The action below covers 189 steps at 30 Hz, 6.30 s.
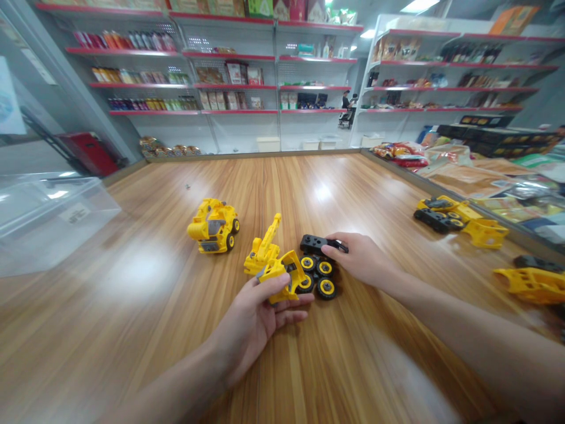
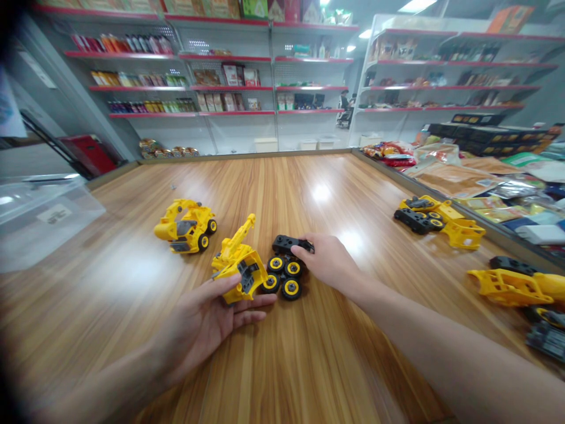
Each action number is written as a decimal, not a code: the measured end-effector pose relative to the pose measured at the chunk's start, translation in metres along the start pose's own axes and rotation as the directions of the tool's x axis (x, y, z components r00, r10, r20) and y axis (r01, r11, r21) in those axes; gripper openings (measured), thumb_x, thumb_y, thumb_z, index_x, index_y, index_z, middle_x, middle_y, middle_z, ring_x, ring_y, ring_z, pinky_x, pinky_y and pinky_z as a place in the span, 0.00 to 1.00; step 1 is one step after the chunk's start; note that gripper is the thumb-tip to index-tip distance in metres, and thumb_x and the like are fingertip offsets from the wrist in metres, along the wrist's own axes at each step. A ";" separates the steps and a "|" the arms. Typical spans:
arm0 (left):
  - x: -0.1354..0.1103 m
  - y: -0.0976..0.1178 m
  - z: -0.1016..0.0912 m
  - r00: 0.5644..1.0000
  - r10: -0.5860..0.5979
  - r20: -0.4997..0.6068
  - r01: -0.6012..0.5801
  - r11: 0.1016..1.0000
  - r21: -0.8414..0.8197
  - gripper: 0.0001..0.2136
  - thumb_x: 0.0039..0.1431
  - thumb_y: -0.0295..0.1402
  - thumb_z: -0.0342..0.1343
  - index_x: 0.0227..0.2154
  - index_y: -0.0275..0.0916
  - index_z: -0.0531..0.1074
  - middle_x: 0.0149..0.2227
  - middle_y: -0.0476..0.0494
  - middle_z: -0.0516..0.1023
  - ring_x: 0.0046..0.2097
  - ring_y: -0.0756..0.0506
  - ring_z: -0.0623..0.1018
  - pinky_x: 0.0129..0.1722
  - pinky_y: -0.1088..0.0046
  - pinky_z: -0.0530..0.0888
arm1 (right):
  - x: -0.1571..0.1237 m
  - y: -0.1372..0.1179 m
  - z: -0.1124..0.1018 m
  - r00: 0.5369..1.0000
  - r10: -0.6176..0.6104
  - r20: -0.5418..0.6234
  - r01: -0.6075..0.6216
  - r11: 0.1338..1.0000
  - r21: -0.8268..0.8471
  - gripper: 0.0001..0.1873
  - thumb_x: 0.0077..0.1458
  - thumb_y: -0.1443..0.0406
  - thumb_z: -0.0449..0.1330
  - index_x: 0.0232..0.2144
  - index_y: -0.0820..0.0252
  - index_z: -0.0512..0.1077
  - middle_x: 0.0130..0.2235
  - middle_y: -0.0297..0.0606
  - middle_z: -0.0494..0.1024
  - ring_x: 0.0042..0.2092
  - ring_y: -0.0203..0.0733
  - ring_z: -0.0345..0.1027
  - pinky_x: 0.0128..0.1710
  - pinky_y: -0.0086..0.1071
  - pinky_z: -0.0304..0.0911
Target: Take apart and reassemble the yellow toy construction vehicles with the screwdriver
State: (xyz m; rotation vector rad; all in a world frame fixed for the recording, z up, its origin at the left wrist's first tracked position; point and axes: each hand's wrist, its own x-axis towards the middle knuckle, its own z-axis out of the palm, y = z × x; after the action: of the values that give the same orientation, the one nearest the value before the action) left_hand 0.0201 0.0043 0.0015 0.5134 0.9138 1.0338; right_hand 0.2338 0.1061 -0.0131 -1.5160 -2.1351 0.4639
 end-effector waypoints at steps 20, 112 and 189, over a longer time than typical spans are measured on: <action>0.002 -0.002 -0.004 0.998 -0.011 0.057 0.014 0.998 -0.054 0.14 0.59 0.32 0.58 0.46 0.30 0.70 0.51 0.28 0.76 0.51 0.32 0.78 0.45 0.61 0.77 | 0.000 0.001 -0.004 0.999 -0.035 0.022 0.035 0.999 -0.041 0.15 0.61 0.61 0.56 0.48 0.53 0.76 0.45 0.37 0.81 0.44 0.46 0.75 0.44 0.36 0.65; -0.010 0.007 -0.004 0.940 0.314 0.134 -0.339 0.905 0.256 0.10 0.57 0.36 0.58 0.42 0.41 0.74 0.37 0.45 0.74 0.37 0.48 0.72 0.34 0.74 0.66 | -0.040 -0.054 -0.026 0.754 -0.653 0.072 0.620 0.744 0.249 0.12 0.59 0.69 0.53 0.28 0.62 0.75 0.25 0.37 0.74 0.27 0.35 0.63 0.28 0.31 0.56; -0.007 0.003 -0.009 0.969 0.227 0.100 -0.248 0.882 0.400 0.16 0.59 0.44 0.54 0.40 0.36 0.73 0.28 0.46 0.70 0.25 0.49 0.68 0.16 0.78 0.66 | -0.052 -0.064 -0.012 0.796 -0.573 0.193 0.538 0.817 0.208 0.05 0.53 0.71 0.55 0.25 0.61 0.66 0.26 0.33 0.70 0.27 0.34 0.59 0.28 0.31 0.50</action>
State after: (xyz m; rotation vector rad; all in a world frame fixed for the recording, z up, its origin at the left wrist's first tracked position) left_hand 0.0096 -0.0012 0.0018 1.0220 1.0466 1.0454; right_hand 0.2048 0.0355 0.0214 -0.7085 -2.5388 0.5940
